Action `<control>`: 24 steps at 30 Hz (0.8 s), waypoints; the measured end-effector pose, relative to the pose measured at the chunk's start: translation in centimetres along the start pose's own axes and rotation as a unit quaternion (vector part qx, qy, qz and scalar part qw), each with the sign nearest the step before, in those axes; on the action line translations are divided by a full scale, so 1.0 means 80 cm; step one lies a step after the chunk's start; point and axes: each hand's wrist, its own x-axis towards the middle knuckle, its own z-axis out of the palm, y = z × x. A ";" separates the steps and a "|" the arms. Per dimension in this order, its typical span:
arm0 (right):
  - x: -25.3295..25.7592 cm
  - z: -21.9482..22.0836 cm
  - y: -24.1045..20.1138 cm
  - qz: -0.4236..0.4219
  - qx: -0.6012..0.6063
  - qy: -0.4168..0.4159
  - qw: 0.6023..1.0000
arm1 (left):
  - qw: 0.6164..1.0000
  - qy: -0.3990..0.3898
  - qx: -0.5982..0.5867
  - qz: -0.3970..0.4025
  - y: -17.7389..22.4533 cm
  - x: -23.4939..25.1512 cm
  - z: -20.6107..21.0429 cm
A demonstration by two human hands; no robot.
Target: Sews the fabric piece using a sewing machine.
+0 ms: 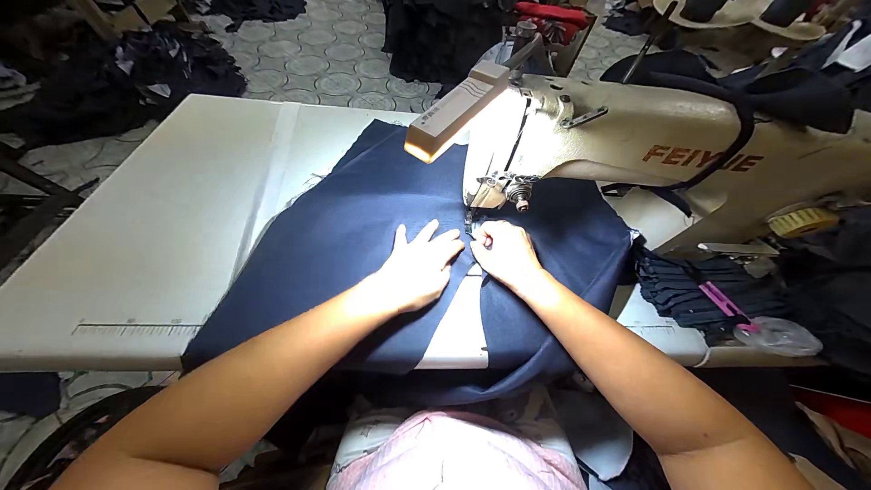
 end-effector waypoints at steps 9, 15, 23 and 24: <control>-0.018 0.002 0.011 -0.110 0.005 0.050 0.993 | 0.995 0.002 0.008 0.102 -0.037 -0.005 0.004; -0.012 -0.010 0.038 -0.205 0.027 0.002 0.978 | 0.987 -0.026 0.012 0.157 -0.063 0.004 -0.009; 0.007 -0.011 0.073 -0.285 0.081 -0.042 0.954 | 0.981 -0.038 0.016 0.191 -0.079 0.013 -0.017; 0.009 -0.011 0.074 -0.287 0.086 -0.043 0.953 | 0.980 -0.037 0.015 0.195 -0.081 0.014 -0.017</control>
